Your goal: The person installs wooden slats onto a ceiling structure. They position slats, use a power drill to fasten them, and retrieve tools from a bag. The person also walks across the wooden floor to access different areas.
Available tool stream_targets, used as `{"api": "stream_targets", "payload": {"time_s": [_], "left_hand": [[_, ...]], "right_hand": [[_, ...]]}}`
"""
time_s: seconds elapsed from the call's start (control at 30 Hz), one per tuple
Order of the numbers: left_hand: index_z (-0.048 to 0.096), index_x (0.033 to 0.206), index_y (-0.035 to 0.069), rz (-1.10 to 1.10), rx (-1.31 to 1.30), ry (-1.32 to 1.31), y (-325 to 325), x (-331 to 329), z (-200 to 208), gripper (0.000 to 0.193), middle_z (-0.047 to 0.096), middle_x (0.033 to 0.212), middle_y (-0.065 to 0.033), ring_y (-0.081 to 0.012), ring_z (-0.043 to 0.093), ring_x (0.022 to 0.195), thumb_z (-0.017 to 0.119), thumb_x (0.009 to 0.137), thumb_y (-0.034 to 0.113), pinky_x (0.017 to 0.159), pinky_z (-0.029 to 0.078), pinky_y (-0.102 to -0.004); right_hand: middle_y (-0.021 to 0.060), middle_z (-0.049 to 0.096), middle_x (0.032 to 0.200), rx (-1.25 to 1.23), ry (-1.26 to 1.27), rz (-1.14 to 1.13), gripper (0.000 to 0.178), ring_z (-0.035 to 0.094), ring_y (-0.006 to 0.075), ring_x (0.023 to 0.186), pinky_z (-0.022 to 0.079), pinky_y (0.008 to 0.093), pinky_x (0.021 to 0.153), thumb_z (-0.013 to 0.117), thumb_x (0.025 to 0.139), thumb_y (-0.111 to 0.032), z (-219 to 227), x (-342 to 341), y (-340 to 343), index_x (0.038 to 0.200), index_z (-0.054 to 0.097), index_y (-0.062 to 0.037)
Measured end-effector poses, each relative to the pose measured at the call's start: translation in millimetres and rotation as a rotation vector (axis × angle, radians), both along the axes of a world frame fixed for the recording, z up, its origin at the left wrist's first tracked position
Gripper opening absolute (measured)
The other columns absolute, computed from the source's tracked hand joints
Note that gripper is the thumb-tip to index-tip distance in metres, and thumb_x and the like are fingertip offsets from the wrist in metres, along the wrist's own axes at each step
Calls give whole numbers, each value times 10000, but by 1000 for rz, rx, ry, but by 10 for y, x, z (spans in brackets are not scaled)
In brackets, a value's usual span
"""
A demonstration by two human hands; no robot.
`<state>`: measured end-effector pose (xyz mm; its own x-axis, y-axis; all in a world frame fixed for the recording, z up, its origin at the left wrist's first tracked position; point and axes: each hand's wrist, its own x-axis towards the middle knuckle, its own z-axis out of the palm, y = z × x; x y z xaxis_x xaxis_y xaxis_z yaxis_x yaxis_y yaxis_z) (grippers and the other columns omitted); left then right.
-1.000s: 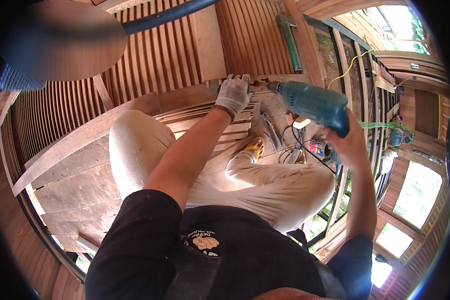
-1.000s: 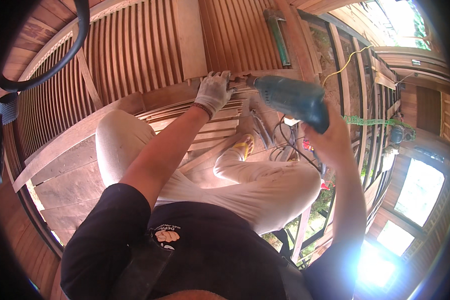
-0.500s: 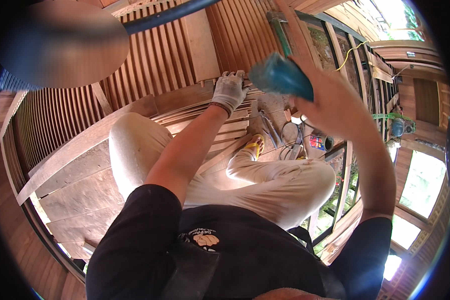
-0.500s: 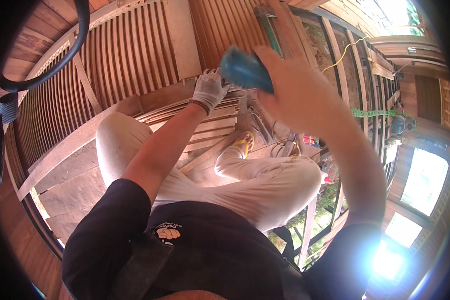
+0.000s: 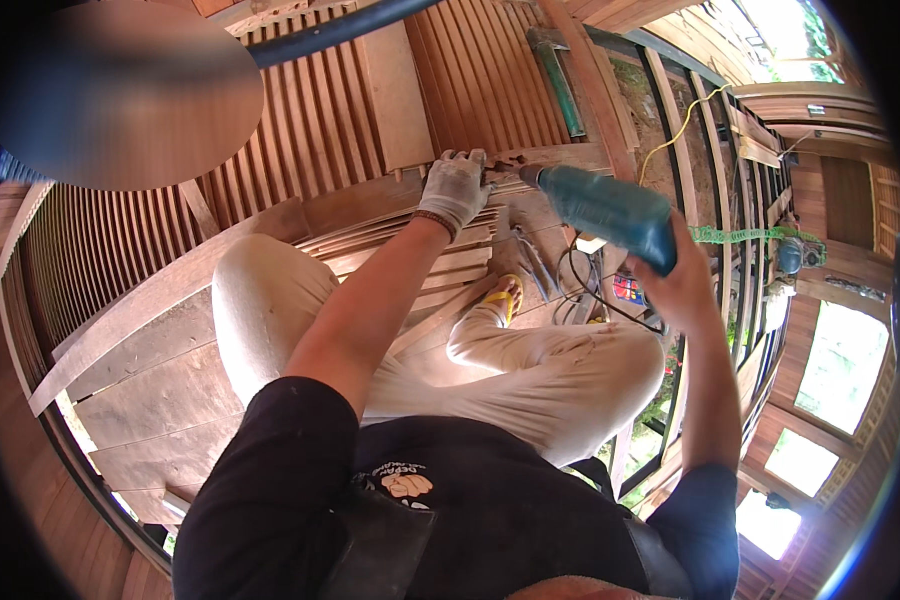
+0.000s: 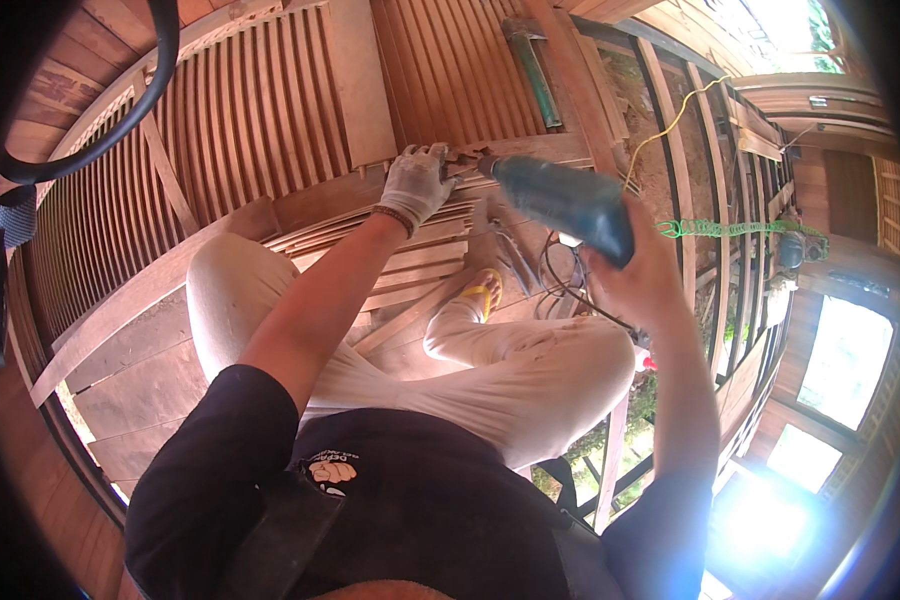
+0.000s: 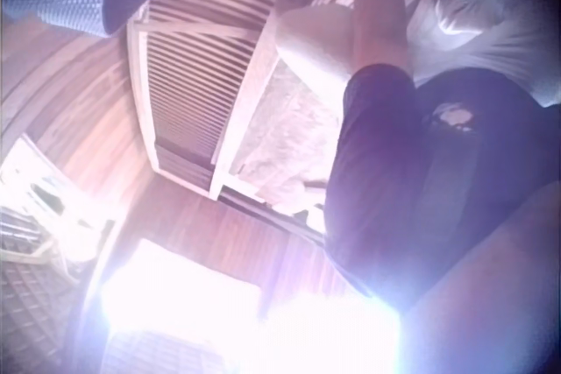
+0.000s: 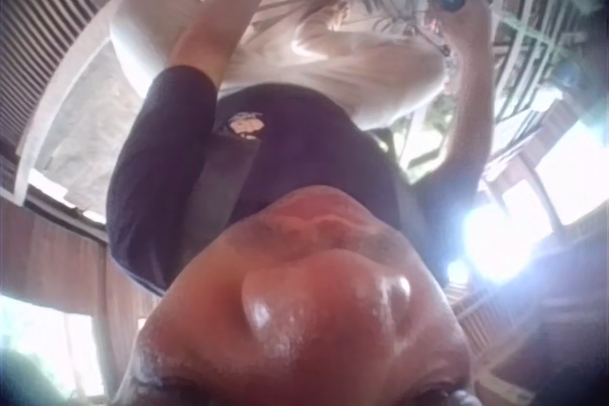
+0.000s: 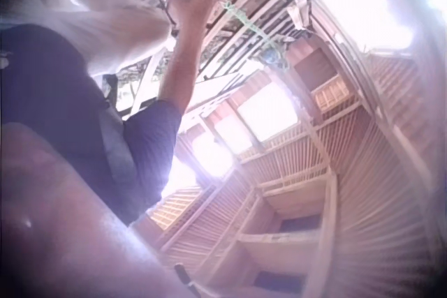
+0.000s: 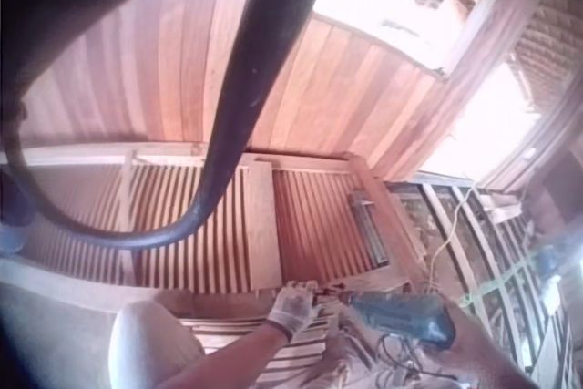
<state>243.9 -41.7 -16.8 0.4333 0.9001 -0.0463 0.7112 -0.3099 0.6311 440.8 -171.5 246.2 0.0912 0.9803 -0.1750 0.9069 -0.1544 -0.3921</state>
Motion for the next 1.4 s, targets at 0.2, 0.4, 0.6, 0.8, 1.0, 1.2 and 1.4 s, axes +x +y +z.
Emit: {"api": "stream_targets", "payload": {"time_s": [0.2,0.4,0.6,0.8,1.0,1.2,1.4], "left_hand": [[548,1299,84,42,16,17,-40,-42,45,578,661,1208,-135,-356,568,1210,764,813,310,1029,466,-454],[528,1339,118,-12,-78,30,78,-30,148,584,657,1209,-163,-353,573,1211,757,835,305,1051,453,-456],[552,1279,116,-53,25,59,79,20,95,500,655,1182,-183,-372,592,1170,749,850,279,1017,480,-451],[552,1257,66,-103,9,210,168,164,114,480,644,1170,-196,-369,608,1137,738,844,223,988,497,-432],[527,1286,40,-174,69,328,193,311,42,510,613,1220,-206,-361,592,1160,722,837,179,973,504,-423],[515,1294,33,-175,75,328,213,216,56,514,602,1221,-214,-363,589,1158,712,845,187,967,506,-428],[525,1272,30,-183,79,344,279,287,23,459,602,1216,-214,-363,591,1143,675,864,178,939,511,-431]], "right_hand": [[236,676,1072,-53,-176,276,775,672,430,963,539,497,840,718,797,-113,35,-486,-164,1494,380,-126],[139,668,1121,93,127,-18,699,650,181,973,522,324,852,724,819,-29,420,-4,84,1448,423,19],[95,628,1145,62,178,-43,680,609,129,952,510,276,845,702,850,-1,383,161,144,1459,399,32],[118,633,1114,20,29,64,670,610,134,948,489,268,849,712,833,-39,316,50,287,1433,424,30],[63,638,861,-102,39,111,633,588,117,632,496,285,572,715,853,-154,356,125,802,1415,456,-26],[66,657,864,-347,297,-178,472,612,117,628,478,253,499,735,864,-160,477,472,1398,1284,560,-33],[89,673,903,-90,287,-300,536,648,152,699,529,297,587,747,856,-150,143,621,540,1326,529,-13]]}}
